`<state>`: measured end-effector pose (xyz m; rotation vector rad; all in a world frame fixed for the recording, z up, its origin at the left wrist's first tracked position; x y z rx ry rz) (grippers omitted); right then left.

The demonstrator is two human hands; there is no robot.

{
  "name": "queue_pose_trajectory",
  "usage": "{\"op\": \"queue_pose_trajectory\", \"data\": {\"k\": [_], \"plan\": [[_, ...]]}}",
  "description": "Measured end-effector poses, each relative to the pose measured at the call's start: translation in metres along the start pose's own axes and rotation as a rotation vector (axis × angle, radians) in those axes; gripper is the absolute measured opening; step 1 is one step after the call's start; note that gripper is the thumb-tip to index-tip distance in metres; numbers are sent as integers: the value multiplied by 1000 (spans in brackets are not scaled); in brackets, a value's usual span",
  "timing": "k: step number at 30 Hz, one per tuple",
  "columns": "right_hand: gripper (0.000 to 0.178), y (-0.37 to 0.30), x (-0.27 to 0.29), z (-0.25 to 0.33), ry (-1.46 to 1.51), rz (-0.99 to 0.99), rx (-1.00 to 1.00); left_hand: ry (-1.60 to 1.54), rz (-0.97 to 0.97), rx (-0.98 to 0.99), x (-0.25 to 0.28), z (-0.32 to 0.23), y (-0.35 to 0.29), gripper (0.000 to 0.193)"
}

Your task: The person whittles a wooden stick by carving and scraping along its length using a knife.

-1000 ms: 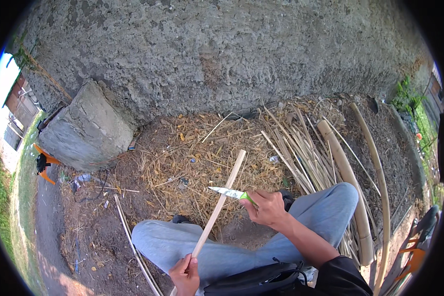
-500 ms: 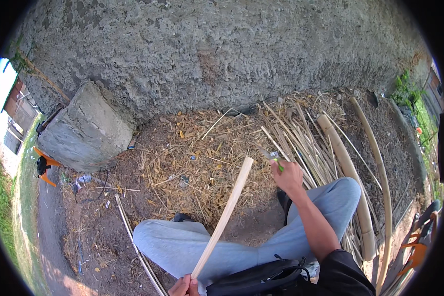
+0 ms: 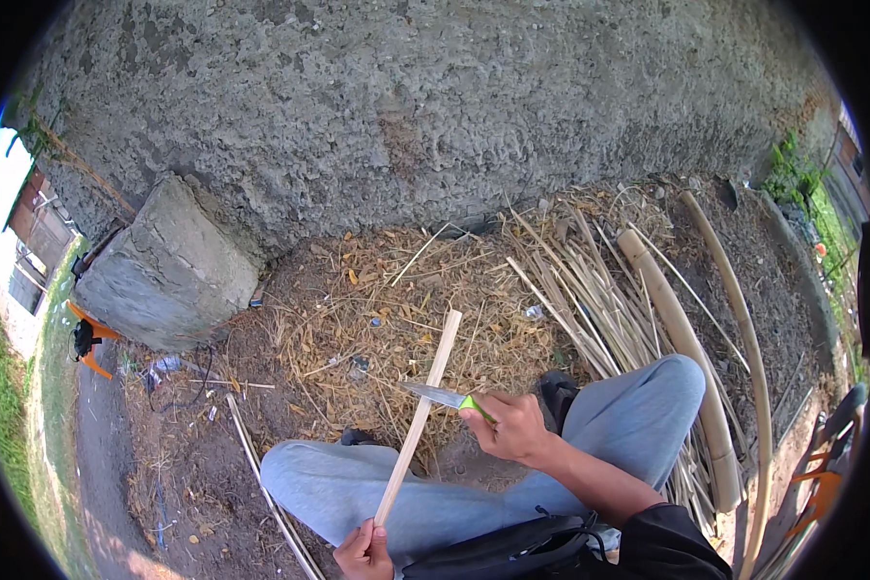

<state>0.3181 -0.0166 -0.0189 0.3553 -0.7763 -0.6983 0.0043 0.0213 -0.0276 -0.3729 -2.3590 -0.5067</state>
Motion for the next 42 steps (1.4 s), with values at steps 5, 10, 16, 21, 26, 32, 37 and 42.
{"op": "queue_pose_trajectory", "data": {"k": [5, 10, 16, 21, 26, 32, 37, 42], "plan": [[21, -2, -12, -4, -42, 37, 36, -16, 34, 49, -3, -3, -2, 16], [24, 4, -18, -21, -127, 21, 12, 7, 67, 87, 2, 1, -1, 16], [45, 31, 30, -121, -351, 43, -667, 18, 159, 56, 32, 1, -29, 14], [42, 40, 36, -102, 31, -167, -637, -4, 74, 106, 33, 1, -21, 17], [39, 20, 9, -49, 209, -106, -499, 36, 201, 263, 18, 0, -14, 24], [34, 8, -3, -16, 233, 122, -455, -10, 105, 296, 8, -9, -3, 25], [25, -5, -16, 3, 106, 201, -185, 199, 298, 310, -2, -16, 0, 27], [21, -11, -25, 9, 82, 182, -91, 150, 342, 306, -9, -12, 1, 31]]}}
Point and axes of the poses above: each hand's wrist, its own y-axis towards the middle knuckle, its own x-axis out of the back of the hand, z = x × y, the point moved 3 cm from there along y, towards the middle knuckle, and after that the axes turned 4 degrees about y, right-handed, at the moved point
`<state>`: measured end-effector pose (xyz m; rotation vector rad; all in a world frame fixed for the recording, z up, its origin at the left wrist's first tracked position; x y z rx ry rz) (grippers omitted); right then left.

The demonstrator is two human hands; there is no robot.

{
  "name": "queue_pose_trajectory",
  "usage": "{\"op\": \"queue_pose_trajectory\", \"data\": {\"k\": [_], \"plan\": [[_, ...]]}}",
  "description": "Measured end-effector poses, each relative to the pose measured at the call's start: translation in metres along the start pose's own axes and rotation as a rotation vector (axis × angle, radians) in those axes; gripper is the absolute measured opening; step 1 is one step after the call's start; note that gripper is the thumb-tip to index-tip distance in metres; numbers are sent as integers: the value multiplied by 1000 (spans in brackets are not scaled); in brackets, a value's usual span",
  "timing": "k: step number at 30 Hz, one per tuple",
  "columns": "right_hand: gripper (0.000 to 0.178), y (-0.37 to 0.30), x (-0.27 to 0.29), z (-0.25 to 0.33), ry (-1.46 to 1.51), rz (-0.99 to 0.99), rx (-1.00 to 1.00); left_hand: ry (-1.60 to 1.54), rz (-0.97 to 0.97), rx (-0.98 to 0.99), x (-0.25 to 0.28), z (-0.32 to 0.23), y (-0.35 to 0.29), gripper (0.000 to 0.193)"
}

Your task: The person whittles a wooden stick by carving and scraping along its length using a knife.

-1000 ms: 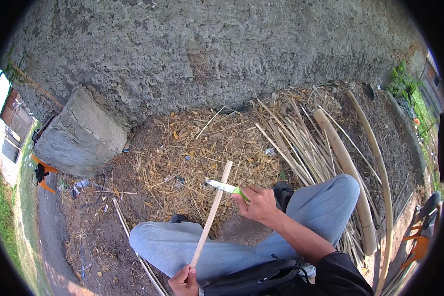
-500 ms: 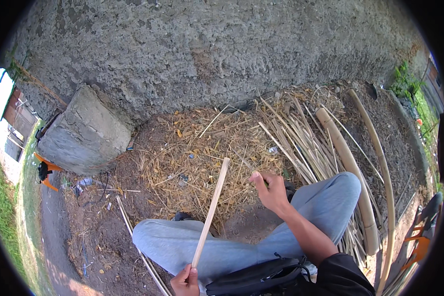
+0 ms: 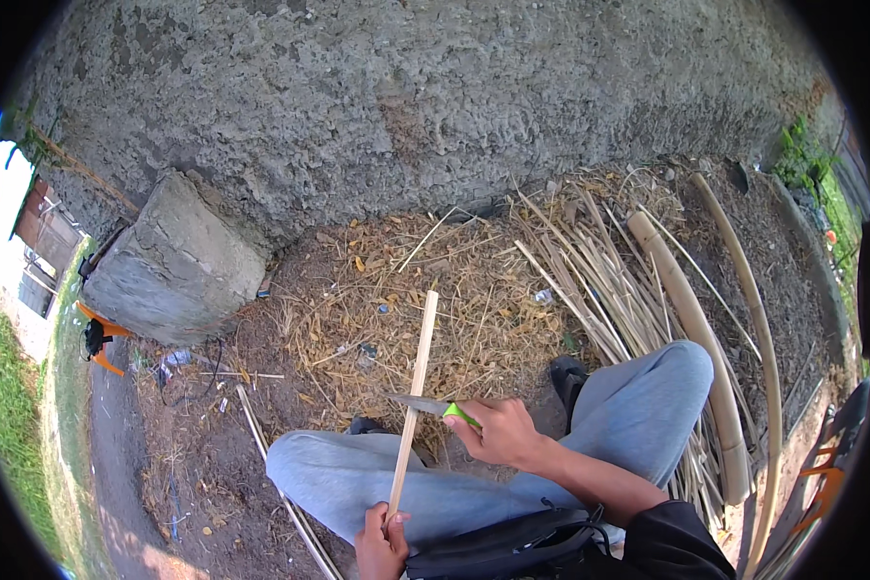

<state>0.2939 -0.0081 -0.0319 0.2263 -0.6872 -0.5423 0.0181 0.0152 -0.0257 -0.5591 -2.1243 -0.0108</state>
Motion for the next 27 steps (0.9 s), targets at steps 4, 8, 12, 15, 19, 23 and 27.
{"op": "queue_pose_trajectory", "data": {"k": [4, 8, 12, 15, 19, 23, 27], "plan": [[28, -2, -4, 2, -57, 10, 42, 11, -28, -23, -7, 7, 0, 33], [27, -3, -7, 7, -73, -18, 108, 121, -108, -92, -18, 29, -2, 32], [27, 0, -6, 10, -203, -60, 166, 10, -165, -138, -16, 39, -5, 26], [25, 3, -3, 2, -231, -123, 139, 140, -268, -279, -14, 35, -9, 23], [39, 36, 33, -54, -270, -180, -281, 95, -98, -212, -8, 52, -29, 19], [46, 44, 65, -103, -324, -238, -567, 91, -345, -556, 9, 22, -26, 19], [44, 43, 61, -67, 63, -367, -445, 173, -239, -419, 3, 28, -20, 20]]}}
Point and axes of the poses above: each hand's wrist, its own y-axis towards the middle knuckle, its own x-axis out of the back of the hand, z = x × y, the point moved 3 cm from there along y, towards the middle knuckle, and after that the axes turned 4 degrees about y, right-handed, at the moved point
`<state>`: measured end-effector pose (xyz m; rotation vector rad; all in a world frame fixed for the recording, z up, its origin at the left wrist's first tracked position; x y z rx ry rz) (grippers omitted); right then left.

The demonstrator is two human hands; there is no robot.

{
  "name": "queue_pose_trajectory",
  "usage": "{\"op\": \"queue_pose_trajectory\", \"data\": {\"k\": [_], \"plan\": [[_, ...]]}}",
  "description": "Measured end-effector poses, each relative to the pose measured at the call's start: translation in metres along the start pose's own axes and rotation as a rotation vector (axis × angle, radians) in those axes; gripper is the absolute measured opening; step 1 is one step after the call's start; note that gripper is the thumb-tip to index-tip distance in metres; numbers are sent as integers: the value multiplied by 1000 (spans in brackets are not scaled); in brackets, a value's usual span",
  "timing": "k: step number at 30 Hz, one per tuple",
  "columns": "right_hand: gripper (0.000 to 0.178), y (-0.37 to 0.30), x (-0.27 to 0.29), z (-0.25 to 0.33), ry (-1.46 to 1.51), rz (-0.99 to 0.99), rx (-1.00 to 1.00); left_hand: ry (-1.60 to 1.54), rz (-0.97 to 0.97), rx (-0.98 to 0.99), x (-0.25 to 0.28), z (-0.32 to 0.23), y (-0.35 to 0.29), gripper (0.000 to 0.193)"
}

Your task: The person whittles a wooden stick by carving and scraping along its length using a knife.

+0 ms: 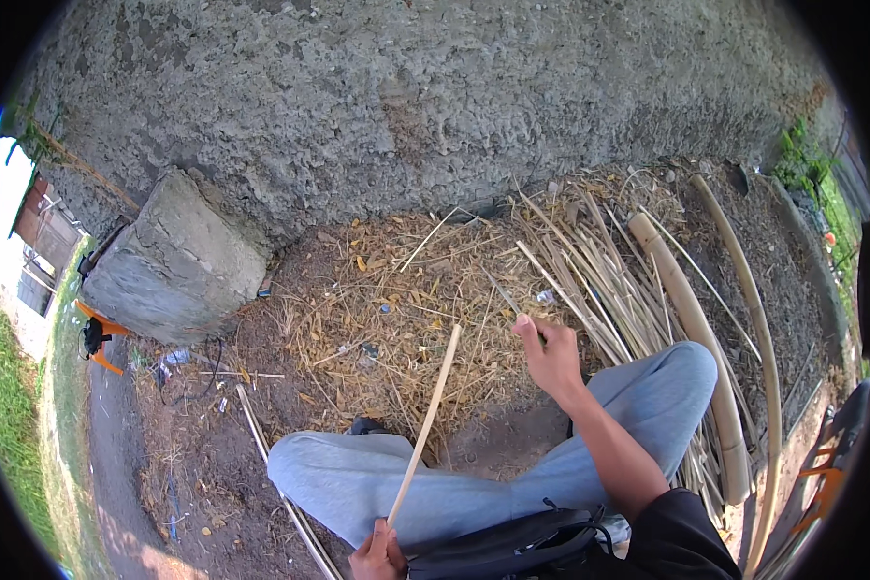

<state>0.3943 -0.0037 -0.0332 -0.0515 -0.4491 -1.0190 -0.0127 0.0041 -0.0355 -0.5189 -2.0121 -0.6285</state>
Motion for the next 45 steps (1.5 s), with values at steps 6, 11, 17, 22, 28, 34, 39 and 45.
{"op": "queue_pose_trajectory", "data": {"k": [6, 11, 17, 22, 28, 34, 39, 45], "plan": [[24, -64, -29, 28, 7, 264, 401, 74, 29, 100, -10, 12, -4, 22], [25, -85, -45, 24, -130, 329, 525, 8, 10, 135, -11, 10, -4, 22], [27, -79, -46, 22, -226, 268, 623, -138, 31, 237, -11, 12, -7, 18], [32, -7, -21, -16, -337, 98, 154, -202, -16, 128, -7, 15, -18, 17], [33, 4, -8, 1, -170, 38, 108, -206, 113, 192, -9, 26, -8, 17], [24, -87, -38, 40, -72, 317, 521, -568, 237, 522, -13, 14, 16, 17], [29, -103, -46, 33, -153, 419, 654, -750, 313, 636, -15, 0, 7, 19], [26, -95, -46, 28, -215, 311, 666, -793, 329, 679, -16, -13, 13, 22]]}}
Point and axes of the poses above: each hand's wrist, its own y-axis towards the middle knuckle, its own x-axis out of the back of the hand, z = x × y, the point moved 3 cm from there along y, towards the middle knuckle, and after that the axes turned 4 degrees about y, right-handed, at the moved point
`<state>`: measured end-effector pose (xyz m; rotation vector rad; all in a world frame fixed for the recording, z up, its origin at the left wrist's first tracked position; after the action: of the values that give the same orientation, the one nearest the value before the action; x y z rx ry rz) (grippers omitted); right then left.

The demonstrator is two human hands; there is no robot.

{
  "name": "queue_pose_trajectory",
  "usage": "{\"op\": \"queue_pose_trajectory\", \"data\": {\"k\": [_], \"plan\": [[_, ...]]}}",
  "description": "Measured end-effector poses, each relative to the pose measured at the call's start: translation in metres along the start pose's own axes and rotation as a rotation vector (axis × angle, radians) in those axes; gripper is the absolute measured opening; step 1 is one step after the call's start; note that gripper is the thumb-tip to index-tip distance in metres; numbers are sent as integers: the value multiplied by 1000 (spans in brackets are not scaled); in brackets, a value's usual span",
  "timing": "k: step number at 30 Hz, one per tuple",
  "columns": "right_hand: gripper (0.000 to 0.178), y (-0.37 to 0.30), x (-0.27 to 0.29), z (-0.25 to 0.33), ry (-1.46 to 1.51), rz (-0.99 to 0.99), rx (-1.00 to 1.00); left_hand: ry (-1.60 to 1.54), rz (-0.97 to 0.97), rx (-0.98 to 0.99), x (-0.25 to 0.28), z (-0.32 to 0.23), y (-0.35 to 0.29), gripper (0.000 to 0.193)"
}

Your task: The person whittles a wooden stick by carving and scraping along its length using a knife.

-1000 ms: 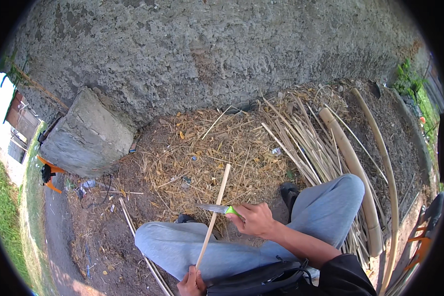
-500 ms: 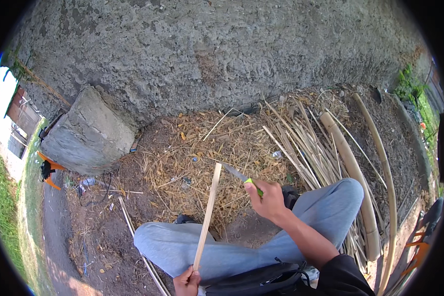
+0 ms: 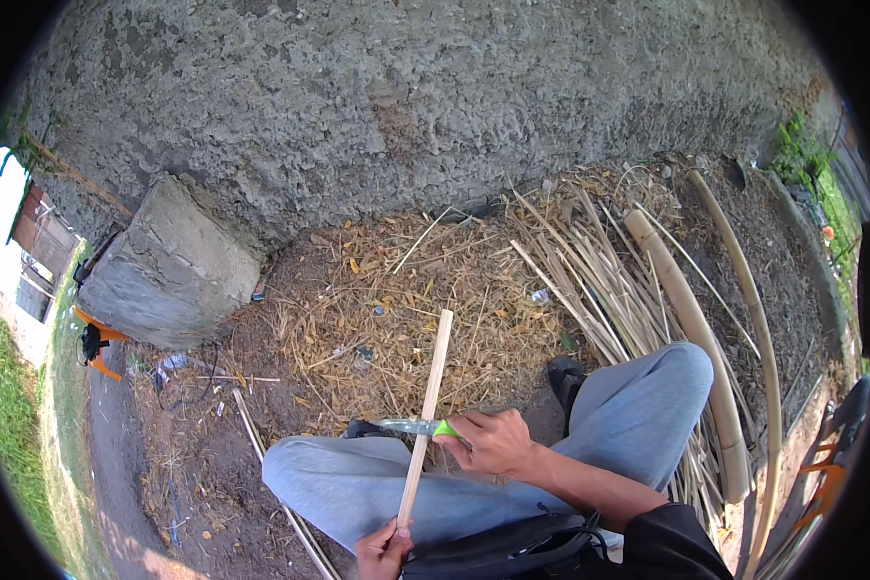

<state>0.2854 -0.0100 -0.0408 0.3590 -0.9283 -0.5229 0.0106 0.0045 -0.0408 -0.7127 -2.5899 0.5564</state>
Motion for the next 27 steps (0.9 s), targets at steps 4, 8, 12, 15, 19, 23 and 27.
{"op": "queue_pose_trajectory", "data": {"k": [4, 8, 12, 15, 19, 23, 27], "plan": [[29, 8, 6, -11, -2, -4, -68, 128, 24, -48, 5, 5, 0, 24], [32, 17, 13, -29, -99, -82, -193, 276, -16, -129, 12, 9, -6, 24], [40, 32, 52, -117, -204, 69, -622, 340, -80, -435, 28, 7, -30, 24], [41, 34, 58, -121, 125, -327, -676, 356, -62, -391, 37, -8, -28, 22], [33, 28, 57, -73, 217, -260, -552, 287, -68, -253, 28, 0, -11, 20], [28, 12, 38, -29, 132, -87, -243, 187, -67, -227, 26, 18, 2, 19], [29, 4, 20, -18, 24, 11, -76, 96, -49, -145, 21, 10, 3, 18]]}}
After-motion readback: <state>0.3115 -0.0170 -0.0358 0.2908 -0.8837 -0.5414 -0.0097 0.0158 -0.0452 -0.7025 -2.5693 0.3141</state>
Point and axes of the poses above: each hand's wrist, its own y-axis towards the middle knuckle, its own x-axis out of the back of the hand, z = x × y, the point moved 3 cm from there along y, towards the middle knuckle, and after that the axes turned 4 degrees about y, right-handed, at the moved point
